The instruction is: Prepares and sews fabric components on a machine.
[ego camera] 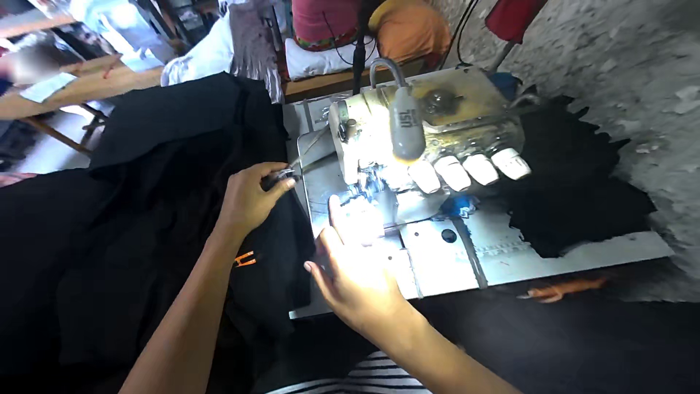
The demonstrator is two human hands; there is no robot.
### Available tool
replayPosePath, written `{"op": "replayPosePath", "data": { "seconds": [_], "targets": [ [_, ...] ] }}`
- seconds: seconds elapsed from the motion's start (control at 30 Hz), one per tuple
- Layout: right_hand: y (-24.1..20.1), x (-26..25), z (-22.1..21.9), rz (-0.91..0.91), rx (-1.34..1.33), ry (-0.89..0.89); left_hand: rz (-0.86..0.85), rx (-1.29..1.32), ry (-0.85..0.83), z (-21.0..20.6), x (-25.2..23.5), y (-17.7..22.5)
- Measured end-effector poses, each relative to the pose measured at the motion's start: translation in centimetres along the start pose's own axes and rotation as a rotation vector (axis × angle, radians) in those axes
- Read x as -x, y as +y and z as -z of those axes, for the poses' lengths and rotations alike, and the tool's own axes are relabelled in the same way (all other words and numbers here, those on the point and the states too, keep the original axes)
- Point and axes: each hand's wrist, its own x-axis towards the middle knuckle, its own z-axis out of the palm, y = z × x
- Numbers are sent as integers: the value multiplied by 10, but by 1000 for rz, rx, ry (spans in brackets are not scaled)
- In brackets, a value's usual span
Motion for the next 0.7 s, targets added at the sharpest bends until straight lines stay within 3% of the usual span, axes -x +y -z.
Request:
{"op": "replayPosePath", "data": {
  "seconds": [0.13, 0.3, 0.4, 0.47, 0.57, 0.6, 0.7],
  "targets": [
    [-3, -1, -7, -12, -30, -37, 69, 41, 109, 11, 16, 38],
    [11, 1, -30, 107, -43, 220, 28, 103, 124, -16, 40, 97],
    [16, 6, -31, 179, -30, 287, 57, -28, 123, -43, 44, 110],
    [26, 18, -16, 283, -138, 100, 46, -116, 134, -49, 46, 112],
    [63, 55, 47, 409, -490, -268, 15, -88, 193, -52, 44, 110],
    [87, 64, 73, 358, -635, -232, 6, -47, 230, -54, 45, 107],
    [169, 48, 147, -28, -565, 358, -4, 47, 398, -77, 52, 101]
  ]
}}
